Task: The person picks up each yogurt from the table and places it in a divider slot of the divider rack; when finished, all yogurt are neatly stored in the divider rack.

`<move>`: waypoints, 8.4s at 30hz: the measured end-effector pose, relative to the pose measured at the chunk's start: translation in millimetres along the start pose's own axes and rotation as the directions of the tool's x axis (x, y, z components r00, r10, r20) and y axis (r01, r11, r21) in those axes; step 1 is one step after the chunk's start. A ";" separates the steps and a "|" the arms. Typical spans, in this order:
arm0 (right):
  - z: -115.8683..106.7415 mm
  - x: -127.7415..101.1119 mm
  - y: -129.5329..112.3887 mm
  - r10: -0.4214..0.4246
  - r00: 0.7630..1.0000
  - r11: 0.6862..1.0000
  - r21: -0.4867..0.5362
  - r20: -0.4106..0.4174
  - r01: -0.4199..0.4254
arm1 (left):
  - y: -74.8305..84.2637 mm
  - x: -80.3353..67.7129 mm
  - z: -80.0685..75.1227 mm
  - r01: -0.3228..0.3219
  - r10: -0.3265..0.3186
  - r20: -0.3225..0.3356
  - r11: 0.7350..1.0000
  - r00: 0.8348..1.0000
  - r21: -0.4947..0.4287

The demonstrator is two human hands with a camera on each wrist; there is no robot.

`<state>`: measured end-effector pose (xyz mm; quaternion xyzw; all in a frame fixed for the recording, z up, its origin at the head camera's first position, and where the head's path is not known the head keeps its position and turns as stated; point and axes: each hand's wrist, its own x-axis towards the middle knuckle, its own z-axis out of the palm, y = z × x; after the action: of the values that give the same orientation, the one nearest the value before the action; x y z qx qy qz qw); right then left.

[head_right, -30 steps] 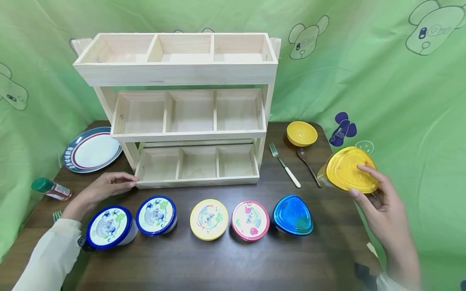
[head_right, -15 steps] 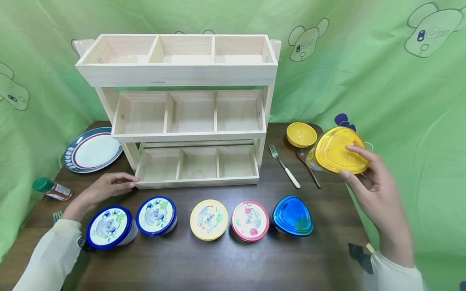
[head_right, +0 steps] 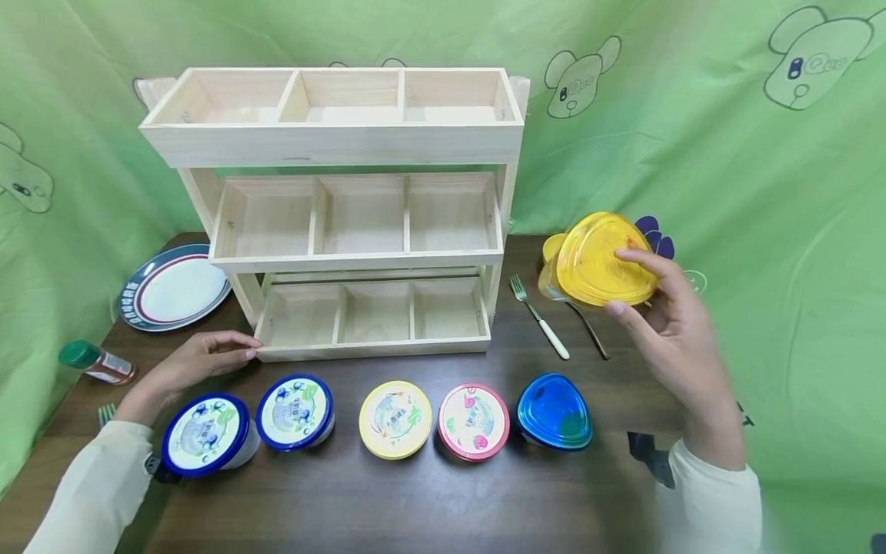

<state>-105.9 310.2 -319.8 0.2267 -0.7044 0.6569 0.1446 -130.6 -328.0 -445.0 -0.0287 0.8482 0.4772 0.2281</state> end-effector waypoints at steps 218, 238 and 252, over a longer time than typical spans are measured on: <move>47.4 -159.8 64.3 0.416 0.899 0.880 -0.190 -0.136 -0.435 | -8.2 -1.6 0.6 -0.004 0.007 0.020 0.989 1.000 -0.148; 46.7 -151.0 53.0 0.543 0.806 0.818 -0.069 -0.235 -0.571 | -8.7 0.3 0.1 -0.007 0.010 0.026 0.993 1.000 -0.120; 28.1 -125.4 38.5 0.391 0.884 0.915 0.008 -0.255 -0.402 | -8.7 0.0 1.3 -0.012 0.014 0.021 0.992 1.000 -0.124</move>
<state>-15.5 299.9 -418.5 -0.0106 -0.7265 0.6797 0.1005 -127.8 -331.6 -452.6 -0.0321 0.8147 0.5306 0.2320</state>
